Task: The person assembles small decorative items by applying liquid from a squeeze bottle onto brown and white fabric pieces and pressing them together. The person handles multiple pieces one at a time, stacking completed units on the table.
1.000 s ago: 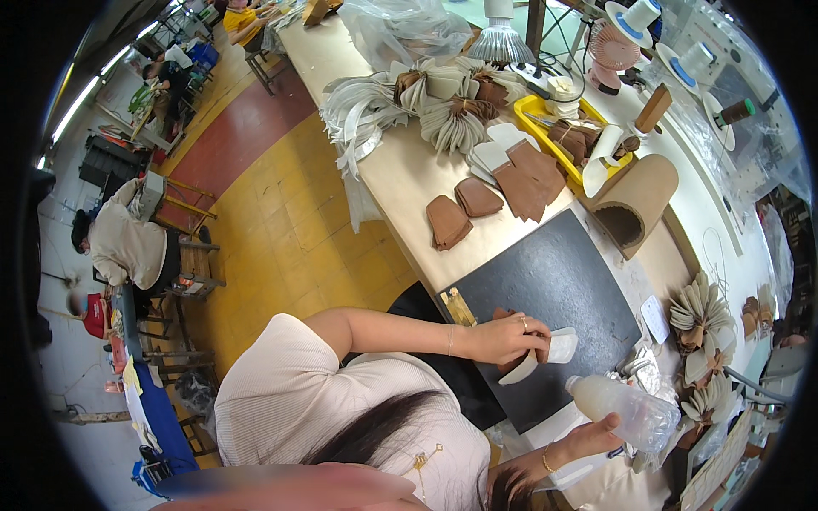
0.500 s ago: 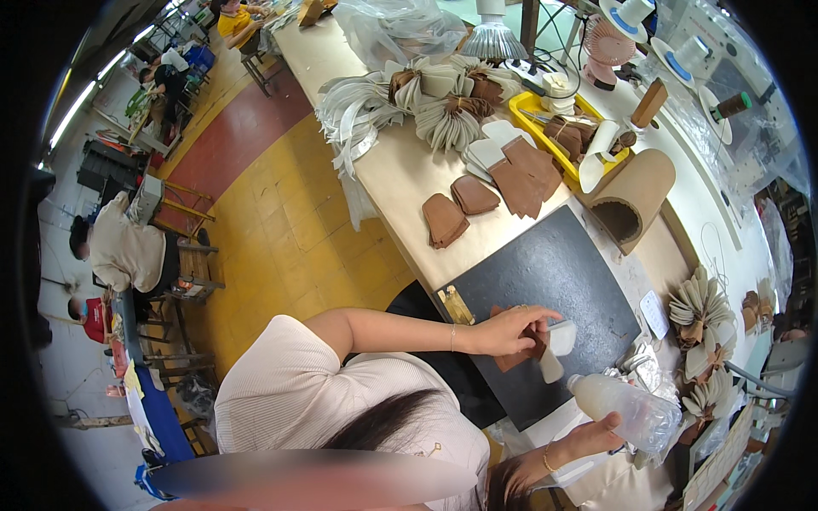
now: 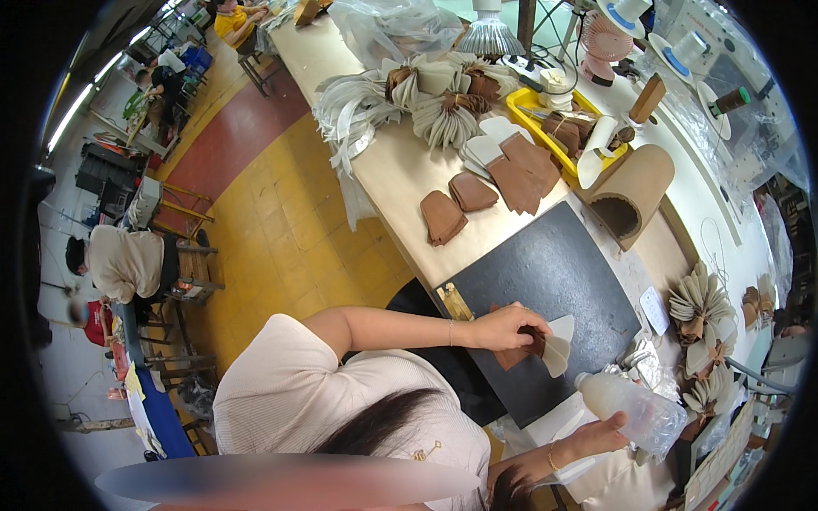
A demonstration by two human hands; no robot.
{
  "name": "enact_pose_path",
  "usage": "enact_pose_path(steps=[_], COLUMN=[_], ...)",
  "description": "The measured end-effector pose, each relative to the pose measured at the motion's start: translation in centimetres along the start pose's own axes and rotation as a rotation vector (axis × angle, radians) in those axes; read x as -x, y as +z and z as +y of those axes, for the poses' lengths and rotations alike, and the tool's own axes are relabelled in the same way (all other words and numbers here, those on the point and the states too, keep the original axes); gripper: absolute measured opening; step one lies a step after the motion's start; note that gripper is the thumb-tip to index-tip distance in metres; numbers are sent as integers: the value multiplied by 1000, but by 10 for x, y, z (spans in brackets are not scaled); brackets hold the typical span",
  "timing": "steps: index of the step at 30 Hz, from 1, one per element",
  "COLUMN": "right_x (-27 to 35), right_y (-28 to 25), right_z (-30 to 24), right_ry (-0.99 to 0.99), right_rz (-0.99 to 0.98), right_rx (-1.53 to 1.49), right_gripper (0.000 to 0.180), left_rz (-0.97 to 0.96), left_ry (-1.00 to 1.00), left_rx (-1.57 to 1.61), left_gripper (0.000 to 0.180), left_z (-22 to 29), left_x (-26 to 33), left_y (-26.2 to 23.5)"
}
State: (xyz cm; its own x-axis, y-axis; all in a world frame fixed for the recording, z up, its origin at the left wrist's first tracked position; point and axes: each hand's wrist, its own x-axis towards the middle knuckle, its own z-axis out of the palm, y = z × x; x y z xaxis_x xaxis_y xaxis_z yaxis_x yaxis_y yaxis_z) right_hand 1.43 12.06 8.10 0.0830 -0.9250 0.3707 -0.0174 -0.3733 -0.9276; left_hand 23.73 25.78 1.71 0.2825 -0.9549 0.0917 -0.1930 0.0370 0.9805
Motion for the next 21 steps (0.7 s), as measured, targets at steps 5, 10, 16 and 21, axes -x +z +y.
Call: enact_pose_path(steps=[5, 10, 16, 21], right_x=[-4, -11, -14, -17], right_y=[4, 6, 11, 9], right_z=[-1, -3, 0, 14], right_ry=[-42, -50, -56, -53], right_rz=[34, 41, 5, -19], right_rx=[31, 19, -12, -46], right_gripper=[98, 95, 96, 95], left_rz=[-40, -43, -8, 9], left_ry=[47, 82, 149, 201], left_rx=[-61, -90, -152, -212], left_gripper=[24, 19, 18, 18], left_z=[-1, 2, 0, 1], left_x=[2, 6, 9, 10], left_y=[1, 3, 6, 6])
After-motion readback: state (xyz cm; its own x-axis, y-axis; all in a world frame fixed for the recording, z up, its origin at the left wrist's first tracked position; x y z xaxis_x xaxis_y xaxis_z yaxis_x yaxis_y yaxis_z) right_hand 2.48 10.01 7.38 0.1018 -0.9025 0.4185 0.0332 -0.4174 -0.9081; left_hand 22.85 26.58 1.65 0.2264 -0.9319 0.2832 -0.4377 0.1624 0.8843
